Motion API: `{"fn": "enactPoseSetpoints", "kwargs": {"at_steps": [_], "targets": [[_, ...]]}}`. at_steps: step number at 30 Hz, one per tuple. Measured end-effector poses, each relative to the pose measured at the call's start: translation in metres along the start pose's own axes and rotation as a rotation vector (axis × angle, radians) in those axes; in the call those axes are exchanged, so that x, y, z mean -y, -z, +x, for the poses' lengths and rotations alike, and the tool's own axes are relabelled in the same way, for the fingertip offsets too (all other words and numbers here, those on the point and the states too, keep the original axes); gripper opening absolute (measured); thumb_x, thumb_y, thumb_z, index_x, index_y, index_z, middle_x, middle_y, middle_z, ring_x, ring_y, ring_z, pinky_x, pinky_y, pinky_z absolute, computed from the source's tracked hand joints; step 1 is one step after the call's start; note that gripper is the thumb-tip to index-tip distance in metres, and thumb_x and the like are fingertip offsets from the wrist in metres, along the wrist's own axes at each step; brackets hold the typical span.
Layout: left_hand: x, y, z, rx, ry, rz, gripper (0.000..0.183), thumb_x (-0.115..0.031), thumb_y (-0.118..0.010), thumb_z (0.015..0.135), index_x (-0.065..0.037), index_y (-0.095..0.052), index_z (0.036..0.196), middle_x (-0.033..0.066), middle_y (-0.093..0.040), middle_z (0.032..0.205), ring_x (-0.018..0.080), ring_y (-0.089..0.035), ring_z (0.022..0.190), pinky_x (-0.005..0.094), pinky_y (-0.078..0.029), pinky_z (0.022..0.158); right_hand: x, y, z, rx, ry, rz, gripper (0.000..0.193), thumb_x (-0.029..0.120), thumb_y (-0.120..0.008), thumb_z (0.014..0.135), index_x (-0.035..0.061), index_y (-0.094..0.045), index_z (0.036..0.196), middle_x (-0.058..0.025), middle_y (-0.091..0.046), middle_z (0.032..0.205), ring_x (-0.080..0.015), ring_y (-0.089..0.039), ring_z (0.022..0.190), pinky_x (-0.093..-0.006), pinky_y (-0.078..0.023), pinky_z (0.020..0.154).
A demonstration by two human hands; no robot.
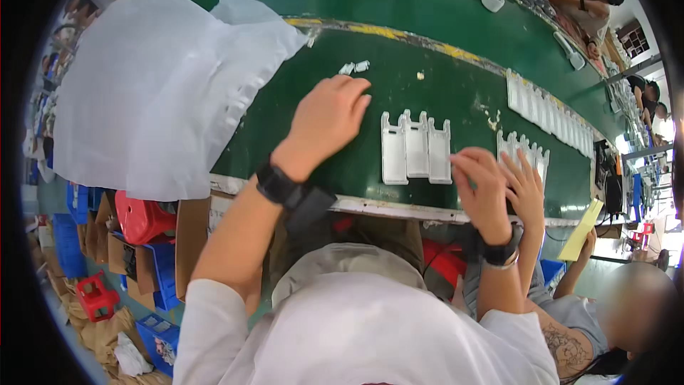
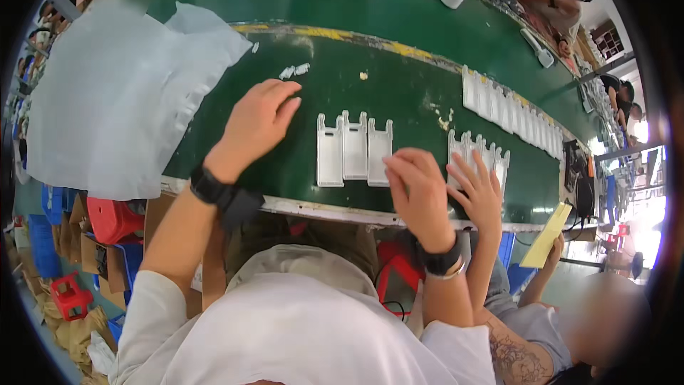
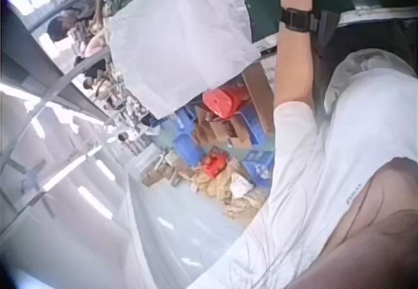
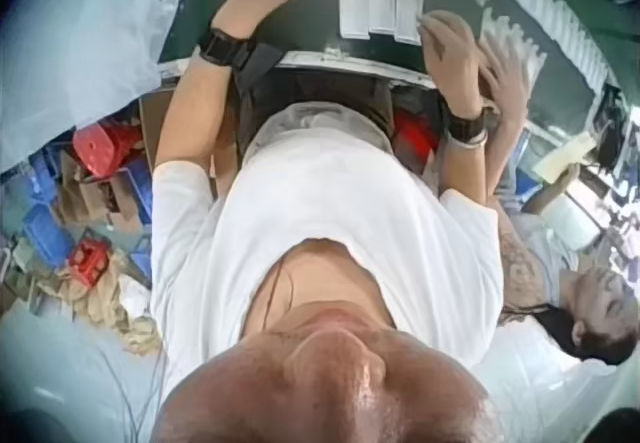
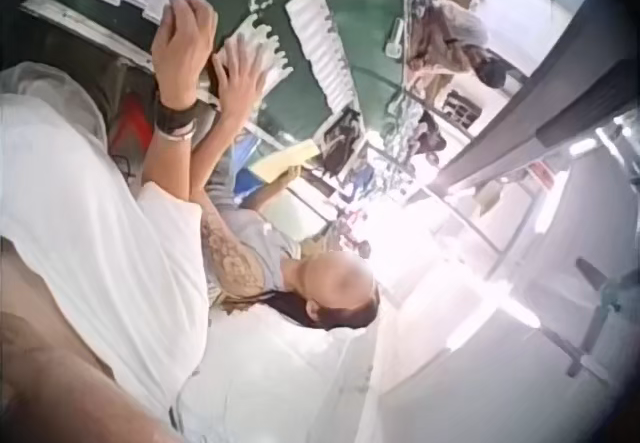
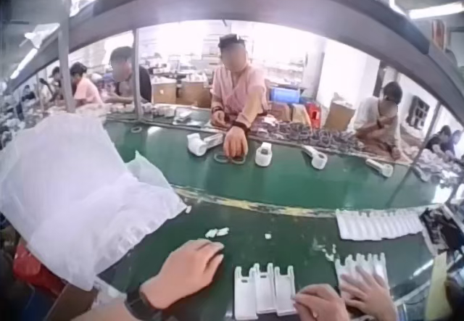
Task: Manually assembling plastic housing units by inserting clips and connecting parts along an industrial assembly line.
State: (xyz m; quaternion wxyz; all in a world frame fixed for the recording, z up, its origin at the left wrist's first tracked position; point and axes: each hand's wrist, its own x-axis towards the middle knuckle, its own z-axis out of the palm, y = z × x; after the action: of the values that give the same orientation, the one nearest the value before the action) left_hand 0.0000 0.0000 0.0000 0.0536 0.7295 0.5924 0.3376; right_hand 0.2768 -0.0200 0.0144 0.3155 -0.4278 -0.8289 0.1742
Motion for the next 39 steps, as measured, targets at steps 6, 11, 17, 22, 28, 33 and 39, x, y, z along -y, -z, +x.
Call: {"fn": "enactPoseSetpoints", "kwargs": {"at_steps": [6,11,17,22,28,33,39], "targets": [[0.036,-0.025,0.063,0.089,-0.028,0.182,0.016,-0.018,-0.057,0.087,-0.005,-0.062,0.096,0.0120,-0.059,0.092,0.0319,-0.057,0.090,0.0414,-0.048,0.076,0.006,0.007,-0.002,-0.030,0.007,0.011,0.015,-0.001,-0.065,0.076,0.0031,-0.067,0.090,-0.0124,-0.062,0.092,-0.0303,-0.059,0.088,-0.0374,-0.049,0.077],[0.059,-0.034,0.055,0.094,-0.192,0.449,0.010,-0.010,-0.055,0.080,-0.007,-0.059,0.088,0.0068,-0.055,0.087,0.0251,-0.058,0.085,0.0370,-0.049,0.073,-0.005,-0.004,-0.003,-0.058,0.090,0.038,0.015,0.003,-0.066,0.077,0.0044,-0.067,0.092,-0.0101,-0.062,0.093,-0.0284,-0.059,0.089,-0.0373,-0.049,0.078],[0.049,-0.026,0.052,0.022,-0.318,0.475,0.003,-0.012,-0.057,0.081,-0.009,-0.059,0.082,0.0045,-0.054,0.081,0.0226,-0.057,0.079,0.0352,-0.047,0.067,0.001,-0.005,-0.013,-0.043,0.119,-0.004,0.013,0.007,-0.065,0.081,0.0051,-0.067,0.094,-0.0081,-0.062,0.093,-0.0252,-0.059,0.088,-0.0356,-0.049,0.078],[-0.003,0.002,0.036,0.010,-0.291,0.069,0.005,-0.008,-0.061,0.082,-0.003,-0.062,0.082,0.0106,-0.060,0.083,0.0308,-0.059,0.079,0.0399,-0.049,0.068,0.015,-0.006,-0.006,-0.049,0.055,0.074,0.019,0.007,-0.065,0.082,0.0044,-0.065,0.101,-0.0102,-0.062,0.098,-0.0271,-0.059,0.092,-0.0360,-0.049,0.080],[-0.067,0.018,-0.010,0.310,-0.324,-0.240,0.007,-0.007,-0.058,0.085,-0.003,-0.052,0.084,0.0139,-0.057,0.077,0.0338,-0.058,0.069,0.0427,-0.047,0.059,0.048,-0.013,0.013,-0.038,0.019,0.238,0.032,0.005,-0.061,0.085,0.0048,-0.058,0.117,-0.0153,-0.062,0.102,-0.0330,-0.061,0.088,-0.0375,-0.051,0.074],[-0.071,0.027,-0.045,0.308,0.017,-0.528,0.006,-0.006,-0.057,0.089,0.000,-0.056,0.091,0.0121,-0.064,0.079,0.0239,-0.067,0.074,0.0322,-0.051,0.062,0.054,-0.023,0.005,-0.002,0.086,0.256,0.016,0.004,-0.061,0.085,0.0023,-0.062,0.101,-0.0129,-0.064,0.086,-0.0298,-0.063,0.075,-0.0354,-0.052,0.064],[-0.072,0.025,-0.064,0.120,0.066,-0.654,0.011,-0.005,-0.064,0.086,-0.001,-0.065,0.096,0.0097,-0.067,0.080,0.0167,-0.067,0.074,0.0268,-0.052,0.064,0.069,-0.027,0.003,0.008,-0.027,0.400,0.012,0.001,-0.067,0.077,0.0030,-0.065,0.089,-0.0111,-0.066,0.080,-0.0260,-0.065,0.074,-0.0317,-0.051,0.063]]}}
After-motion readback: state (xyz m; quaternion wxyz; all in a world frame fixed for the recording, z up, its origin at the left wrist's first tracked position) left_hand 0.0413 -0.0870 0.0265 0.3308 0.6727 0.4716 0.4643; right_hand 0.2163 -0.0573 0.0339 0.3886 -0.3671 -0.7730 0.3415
